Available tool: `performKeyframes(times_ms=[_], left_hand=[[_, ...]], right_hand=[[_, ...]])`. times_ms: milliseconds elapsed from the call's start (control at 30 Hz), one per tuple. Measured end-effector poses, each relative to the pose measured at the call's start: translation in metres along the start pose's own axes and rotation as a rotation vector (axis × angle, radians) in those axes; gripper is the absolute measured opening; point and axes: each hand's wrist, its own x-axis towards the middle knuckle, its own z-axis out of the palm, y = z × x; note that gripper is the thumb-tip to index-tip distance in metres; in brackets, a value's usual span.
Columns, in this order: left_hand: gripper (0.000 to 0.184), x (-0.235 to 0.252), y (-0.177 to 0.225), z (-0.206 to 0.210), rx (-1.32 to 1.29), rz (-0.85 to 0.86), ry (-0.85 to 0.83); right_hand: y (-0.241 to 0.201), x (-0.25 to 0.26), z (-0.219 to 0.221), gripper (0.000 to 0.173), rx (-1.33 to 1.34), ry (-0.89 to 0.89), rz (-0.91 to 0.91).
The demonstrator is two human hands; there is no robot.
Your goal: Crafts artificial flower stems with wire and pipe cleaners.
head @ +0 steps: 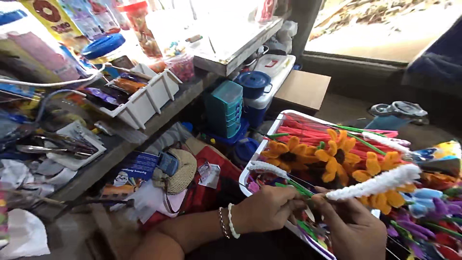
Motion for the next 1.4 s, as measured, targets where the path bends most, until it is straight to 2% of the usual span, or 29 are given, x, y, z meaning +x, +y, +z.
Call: performKeyframes(times_ms=[100, 233, 367, 467, 600, 800, 900, 1033, 1167, 1333, 1400], left_hand=[[0.02, 0.005, 0.004, -0.002, 0.092, 0.038, 0.037], [0.024, 0.023, 0.017, -0.011, 0.017, 0.103, 0.193], [0.024, 0.04, 0.042, -0.023, -0.073, 0.183, 0.181], [0.025, 0.052, 0.056, -0.028, -0.174, 0.196, 0.172], [0.043, 0.069, 0.068, -0.033, -0.278, 0.204, 0.209], [0.055, 0.075, 0.071, -0.041, -0.257, 0.188, 0.279], [0.057, 0.067, 0.059, -0.033, -0.316, 0.113, 0.298], [0.049, 0.047, 0.043, -0.019, -0.44, -0.099, 0.335], [0.04, 0.021, 0.026, -0.01, -0.449, -0.359, 0.335], [0.035, -0.011, -0.003, -0.007, -0.42, -0.6, 0.309], [0.033, -0.019, -0.011, -0.008, -0.42, -0.651, 0.327]], right_hand=[[-0.003, 0.005, -0.001, 0.014, -0.006, 0.004, -0.017], [-0.02, 0.019, -0.003, 0.015, 0.0, -0.044, -0.1], [-0.048, 0.036, -0.01, 0.011, -0.086, -0.135, -0.182], [-0.073, 0.051, -0.027, 0.008, -0.241, -0.254, -0.234], [-0.105, 0.075, -0.039, 0.028, -0.443, -0.43, -0.285], [-0.111, 0.121, -0.045, 0.031, -0.563, -0.705, -0.263], [-0.124, 0.125, -0.035, 0.028, -0.681, -0.84, -0.244], [-0.133, 0.115, -0.014, 0.013, -0.813, -0.974, -0.202], [-0.102, 0.093, 0.005, 0.007, -0.898, -0.928, -0.164], [-0.063, 0.064, 0.029, 0.012, -0.936, -0.908, 0.163], [-0.044, 0.053, 0.031, 0.009, -0.874, -0.846, 0.104]])
